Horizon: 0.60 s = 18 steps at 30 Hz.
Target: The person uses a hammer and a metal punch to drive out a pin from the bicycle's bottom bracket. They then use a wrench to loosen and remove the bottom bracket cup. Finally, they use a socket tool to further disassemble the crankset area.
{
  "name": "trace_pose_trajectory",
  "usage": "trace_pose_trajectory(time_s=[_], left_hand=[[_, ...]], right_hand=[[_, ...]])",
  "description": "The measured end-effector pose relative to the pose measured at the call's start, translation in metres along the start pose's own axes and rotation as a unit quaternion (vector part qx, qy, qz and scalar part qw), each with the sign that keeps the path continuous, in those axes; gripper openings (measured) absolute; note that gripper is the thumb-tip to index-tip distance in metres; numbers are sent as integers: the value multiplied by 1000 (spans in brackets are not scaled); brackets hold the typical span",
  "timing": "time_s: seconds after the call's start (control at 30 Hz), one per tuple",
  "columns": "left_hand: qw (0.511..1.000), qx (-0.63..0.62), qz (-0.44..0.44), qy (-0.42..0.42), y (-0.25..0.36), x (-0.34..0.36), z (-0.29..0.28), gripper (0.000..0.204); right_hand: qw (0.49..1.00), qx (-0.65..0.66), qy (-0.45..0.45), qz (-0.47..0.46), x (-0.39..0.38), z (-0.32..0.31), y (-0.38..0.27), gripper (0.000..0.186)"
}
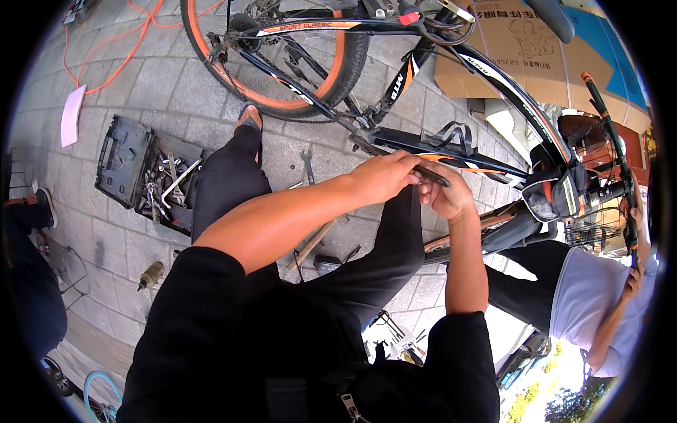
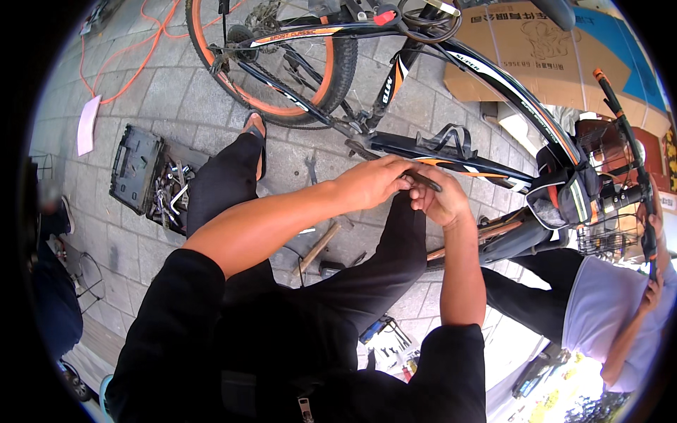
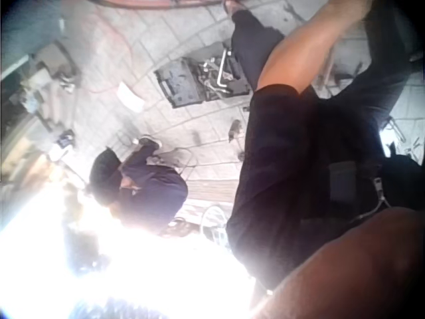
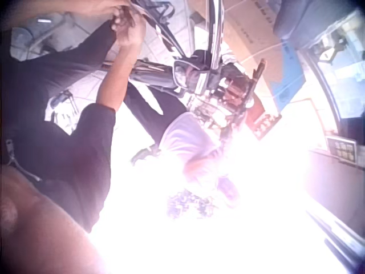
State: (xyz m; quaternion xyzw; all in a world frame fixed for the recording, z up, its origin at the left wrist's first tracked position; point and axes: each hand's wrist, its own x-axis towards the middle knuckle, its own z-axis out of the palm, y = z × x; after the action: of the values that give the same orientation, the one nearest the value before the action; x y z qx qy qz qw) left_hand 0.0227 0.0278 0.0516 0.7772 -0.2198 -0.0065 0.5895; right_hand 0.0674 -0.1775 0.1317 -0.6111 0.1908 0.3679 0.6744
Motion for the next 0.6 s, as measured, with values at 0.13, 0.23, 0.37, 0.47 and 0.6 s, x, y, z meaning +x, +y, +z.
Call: trace_pose_trajectory(time_s=[0.13, 0.23, 0.37, 0.47, 0.6], left_hand=[[1000, 21, -19, -5, -10, 9, -4, 45], [999, 49, -16, -6, -17, 12, -4, 49], [984, 165, -65, -25, -5, 5, -4, 63], [958, 265, -92, -64, 5, -4, -7, 75], [924, 369, -65, -81, 17, 0, -9, 82]], right_hand=[[865, -488, 110, -34, -33, 50, -57, 39], [469, -864, 77, -164, -33, 80, -55, 36], [387, -898, 121, -169, -6, 77, -47, 38], [373, -899, 113, -202, -4, 74, -47, 36], [366, -895, 110, -230, -3, 68, -61, 35]])
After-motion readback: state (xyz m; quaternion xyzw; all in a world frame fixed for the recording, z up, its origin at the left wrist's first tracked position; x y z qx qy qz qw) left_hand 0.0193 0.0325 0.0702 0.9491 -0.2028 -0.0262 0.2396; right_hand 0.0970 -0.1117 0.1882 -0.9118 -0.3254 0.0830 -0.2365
